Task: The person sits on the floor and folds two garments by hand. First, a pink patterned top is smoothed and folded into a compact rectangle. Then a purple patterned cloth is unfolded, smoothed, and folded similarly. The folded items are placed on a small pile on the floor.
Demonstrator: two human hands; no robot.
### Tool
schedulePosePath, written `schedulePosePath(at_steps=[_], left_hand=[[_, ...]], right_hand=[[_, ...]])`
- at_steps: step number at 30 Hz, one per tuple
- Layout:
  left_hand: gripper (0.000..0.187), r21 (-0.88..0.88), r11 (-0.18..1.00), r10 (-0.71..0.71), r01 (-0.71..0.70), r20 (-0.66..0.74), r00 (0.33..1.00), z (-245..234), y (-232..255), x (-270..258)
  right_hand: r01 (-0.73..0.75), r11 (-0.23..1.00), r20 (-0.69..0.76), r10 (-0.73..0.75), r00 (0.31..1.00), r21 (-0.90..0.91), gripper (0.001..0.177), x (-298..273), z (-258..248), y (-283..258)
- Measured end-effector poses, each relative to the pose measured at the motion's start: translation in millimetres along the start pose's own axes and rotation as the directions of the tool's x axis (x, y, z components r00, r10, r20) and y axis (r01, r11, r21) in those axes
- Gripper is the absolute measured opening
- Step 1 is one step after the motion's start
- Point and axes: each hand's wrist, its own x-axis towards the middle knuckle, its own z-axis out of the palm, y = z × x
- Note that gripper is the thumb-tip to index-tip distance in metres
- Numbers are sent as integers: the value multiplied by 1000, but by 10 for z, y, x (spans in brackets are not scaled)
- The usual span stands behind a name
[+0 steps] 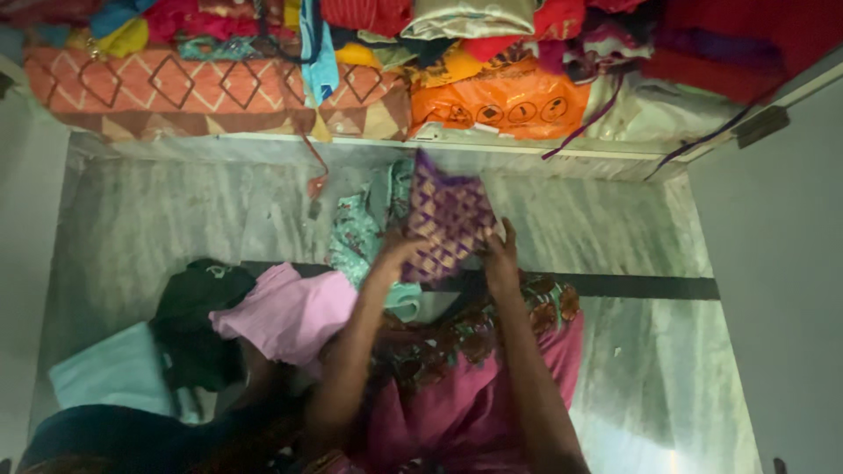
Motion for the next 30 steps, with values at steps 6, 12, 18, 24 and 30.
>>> schedulePosePath(at_steps=[6,12,18,24,30], left_hand=[[48,-154,982,123,-110,79,989,-1086,385,-119],[68,-33,971,233,-238,-116,966,-1359,-117,-5],[75,-306,850,397,-429,-164,903,-1440,-420,44],[73,574,810,452,-117,-485,748,-1185,-420,79],[72,446,876,406,-185,-472,782,-1107,-434,150]], right_hand=[[376,832,86,-375,923,-408,76,-268,638,-289],[832,311,637,-538,552,-459,68,-325,1682,-290],[947,30,937,-136,321,-320,57,-362,2434,343],[789,-331,856,-184,483,-517,69,309,1846,298],[625,-117,628,-290,722,-772,74,516,1227,520]])
